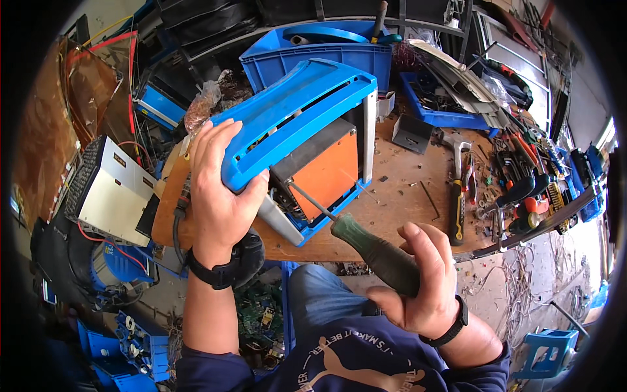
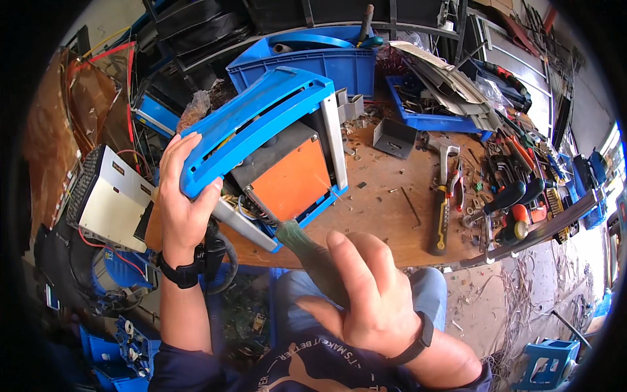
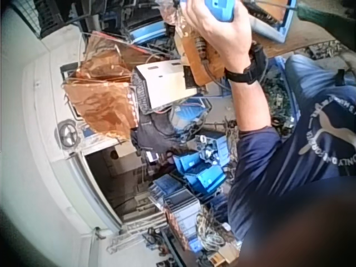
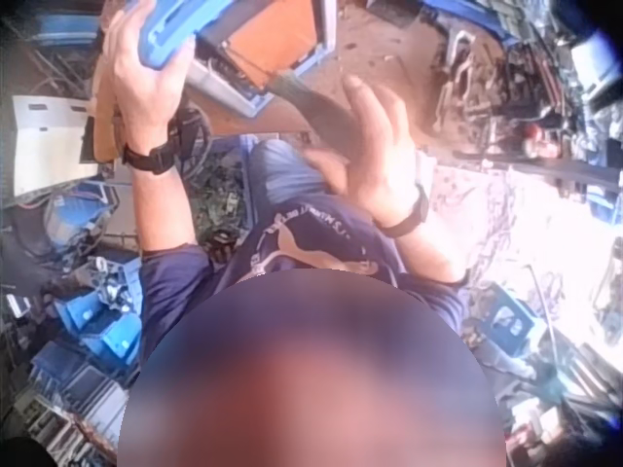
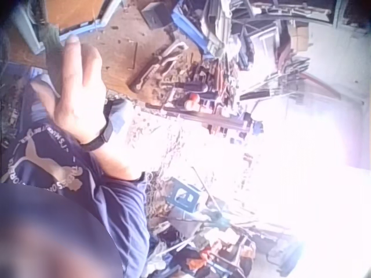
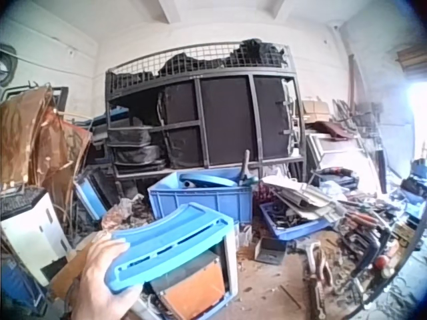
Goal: The person assembles a blue and white electronic device by inserting and tightening screws with a screwdriver. They also use a small metal tool to adjust internal components and wires within the device's casing.
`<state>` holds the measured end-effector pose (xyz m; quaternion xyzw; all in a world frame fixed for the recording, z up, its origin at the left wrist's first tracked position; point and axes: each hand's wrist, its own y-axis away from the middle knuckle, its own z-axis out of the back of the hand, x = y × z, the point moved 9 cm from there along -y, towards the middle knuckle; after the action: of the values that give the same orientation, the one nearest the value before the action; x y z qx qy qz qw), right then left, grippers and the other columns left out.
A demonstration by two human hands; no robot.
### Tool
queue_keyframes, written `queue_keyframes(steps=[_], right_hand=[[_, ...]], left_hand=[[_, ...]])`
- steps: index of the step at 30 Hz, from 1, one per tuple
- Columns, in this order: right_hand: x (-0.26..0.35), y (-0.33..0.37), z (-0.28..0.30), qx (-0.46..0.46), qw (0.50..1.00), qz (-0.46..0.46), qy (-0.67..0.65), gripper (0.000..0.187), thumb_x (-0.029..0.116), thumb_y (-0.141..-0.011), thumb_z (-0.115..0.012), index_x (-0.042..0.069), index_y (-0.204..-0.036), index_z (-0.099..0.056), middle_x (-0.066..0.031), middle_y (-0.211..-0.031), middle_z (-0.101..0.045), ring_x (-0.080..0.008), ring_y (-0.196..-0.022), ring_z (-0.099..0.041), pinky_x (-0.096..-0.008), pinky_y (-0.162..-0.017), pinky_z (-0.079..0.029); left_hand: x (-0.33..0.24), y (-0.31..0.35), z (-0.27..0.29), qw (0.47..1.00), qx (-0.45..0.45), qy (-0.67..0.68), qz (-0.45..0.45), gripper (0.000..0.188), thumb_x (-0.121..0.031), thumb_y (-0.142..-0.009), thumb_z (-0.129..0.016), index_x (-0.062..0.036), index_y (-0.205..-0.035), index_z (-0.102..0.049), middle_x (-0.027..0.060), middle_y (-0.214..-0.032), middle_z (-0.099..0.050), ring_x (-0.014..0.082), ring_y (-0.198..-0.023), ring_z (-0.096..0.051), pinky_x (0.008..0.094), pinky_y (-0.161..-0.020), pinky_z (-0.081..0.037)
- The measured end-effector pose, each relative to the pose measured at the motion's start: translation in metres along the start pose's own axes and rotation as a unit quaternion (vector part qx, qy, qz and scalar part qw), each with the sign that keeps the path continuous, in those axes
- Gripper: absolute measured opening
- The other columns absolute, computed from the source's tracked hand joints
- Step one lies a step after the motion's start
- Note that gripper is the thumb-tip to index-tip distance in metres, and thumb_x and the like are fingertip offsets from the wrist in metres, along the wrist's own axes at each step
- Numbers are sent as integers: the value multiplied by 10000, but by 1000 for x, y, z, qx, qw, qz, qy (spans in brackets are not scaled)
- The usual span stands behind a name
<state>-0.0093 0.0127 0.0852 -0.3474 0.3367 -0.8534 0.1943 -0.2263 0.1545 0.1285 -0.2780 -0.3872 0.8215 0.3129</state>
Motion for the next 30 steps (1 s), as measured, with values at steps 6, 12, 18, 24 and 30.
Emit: queue_keyframes(steps=[6, 12, 18, 24, 30], right_hand=[[-2, -2, -5, 66, 996, 25, 58, 628, 230, -790, -802, -28, -1291, -524, -173, -895, -625, -310, -660, -586, -408, -591, -498], [6, 0, 0, -22, 998, 54, 27, 501, 256, -766, -800, 59, -1198, -641, -91, -897, -561, -235, -661, -568, -322, -518, -475], [6, 6, -8, 52, 995, 87, 25, 505, 203, -720, -816, 8, -1143, -622, -170, -953, -604, -287, -713, -603, -381, -608, -513], [-10, 4, 3, -16, 999, -22, -42, 521, 231, -763, -782, 89, -1238, -621, -131, -1007, -558, -301, -795, -606, -376, -625, -534], [3, 7, -8, 23, 992, 118, -30, 501, 130, -742, -815, 41, -1185, -599, -213, -994, -593, -302, -715, -600, -383, -573, -503]], left_hand=[[1, 0, -1, 1000, -2, 23, 16, 577, -104, -744, -707, 3, -1289, -550, 209, -1306, -559, 429, -1294, -458, 526, -1130, -324], [4, 1, -1, 999, 11, 18, 27, 577, -130, -765, -699, 7, -1304, -544, 213, -1333, -547, 422, -1322, -442, 515, -1134, -318], [4, -1, -3, 1000, 15, 14, 21, 574, -156, -774, -702, 20, -1299, -550, 219, -1326, -558, 421, -1322, -451, 504, -1129, -327], [3, 0, -1, 1000, 17, -3, 21, 569, -166, -775, -704, 24, -1291, -558, 227, -1314, -568, 421, -1312, -463, 502, -1126, -332], [2, 0, 0, 1000, 19, -7, 15, 573, -172, -774, -706, 15, -1295, -559, 223, -1311, -572, 425, -1299, -472, 507, -1129, -330]])
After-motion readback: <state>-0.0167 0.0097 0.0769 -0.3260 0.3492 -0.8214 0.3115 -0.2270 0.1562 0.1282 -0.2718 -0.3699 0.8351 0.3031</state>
